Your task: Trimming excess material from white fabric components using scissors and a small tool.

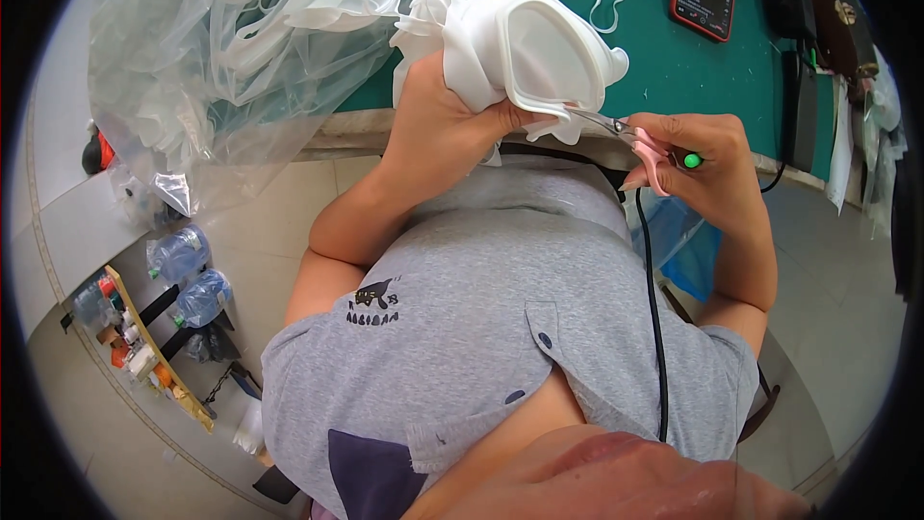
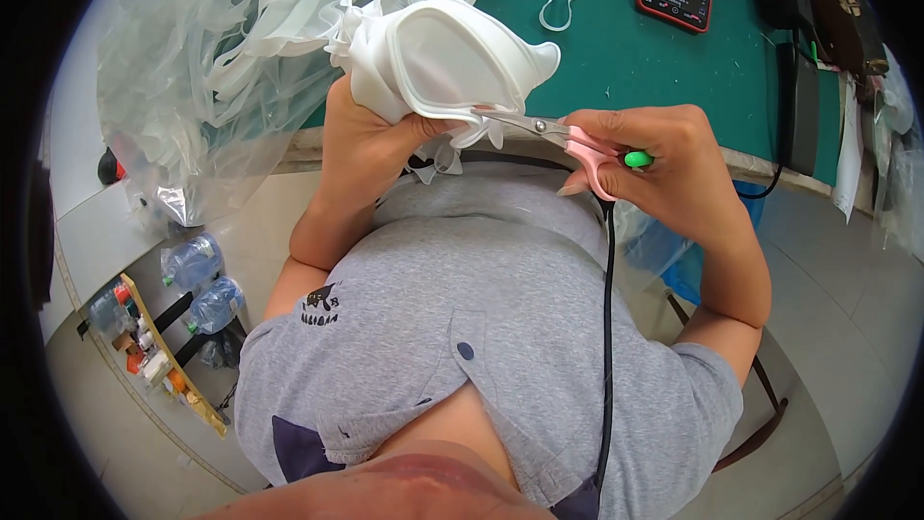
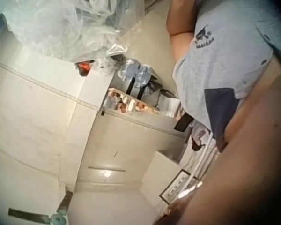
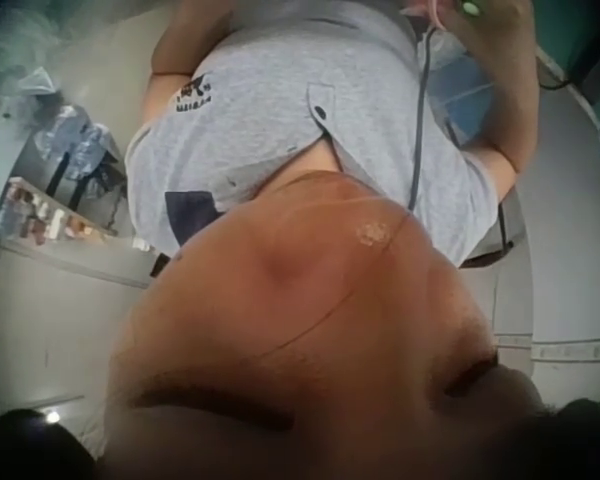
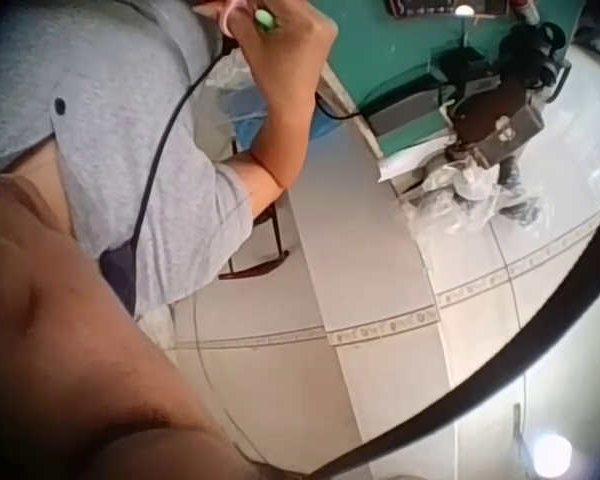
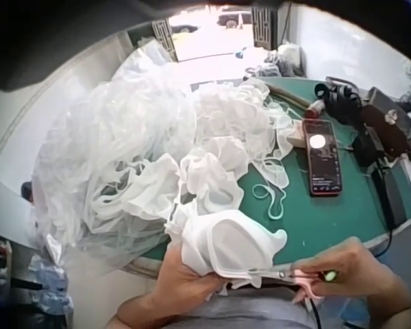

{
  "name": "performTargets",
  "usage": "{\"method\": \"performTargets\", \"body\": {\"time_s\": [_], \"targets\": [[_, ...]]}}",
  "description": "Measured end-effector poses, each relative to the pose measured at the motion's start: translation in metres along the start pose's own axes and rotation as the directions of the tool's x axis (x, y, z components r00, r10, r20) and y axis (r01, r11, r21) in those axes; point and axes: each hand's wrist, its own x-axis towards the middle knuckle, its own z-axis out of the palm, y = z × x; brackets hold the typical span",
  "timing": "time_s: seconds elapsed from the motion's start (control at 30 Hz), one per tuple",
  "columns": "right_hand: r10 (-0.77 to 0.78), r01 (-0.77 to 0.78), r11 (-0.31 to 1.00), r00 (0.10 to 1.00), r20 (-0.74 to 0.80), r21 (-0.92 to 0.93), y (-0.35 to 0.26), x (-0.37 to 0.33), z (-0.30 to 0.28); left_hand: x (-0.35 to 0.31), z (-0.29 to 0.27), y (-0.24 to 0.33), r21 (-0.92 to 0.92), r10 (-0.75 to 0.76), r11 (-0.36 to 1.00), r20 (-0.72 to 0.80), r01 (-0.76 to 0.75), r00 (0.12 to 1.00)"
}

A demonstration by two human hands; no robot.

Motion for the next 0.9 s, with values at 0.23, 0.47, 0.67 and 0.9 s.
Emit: {"method": "performTargets", "body": {"time_s": [0.23, 0.47, 0.67, 0.9], "targets": [[-0.012, 0.011, 0.997, 1.000, -0.011, -0.071, -0.004, 0.001, 0.000, -0.001, -0.001, 0.000, 0.031, -0.009, 0.999, 0.010, 0.009, 1.000], [0.018, -0.018, 1.000, 1.000, 0.013, -0.019, -0.006, 0.002, 0.000, -0.002, -0.001, 0.002, 0.056, -0.037, 0.998, 0.019, 0.036, 0.999], [0.051, -0.049, 0.997, 0.998, 0.031, -0.053, -0.013, 0.003, 0.000, -0.001, -0.001, 0.003, 0.104, 0.016, 0.994, 0.048, -0.021, 0.999], [0.033, -0.029, 0.996, 0.998, 0.050, -0.079, -0.012, 0.004, -0.003, -0.001, -0.002, 0.004, 0.113, -0.005, 0.994, 0.064, -0.002, 0.998]]}}
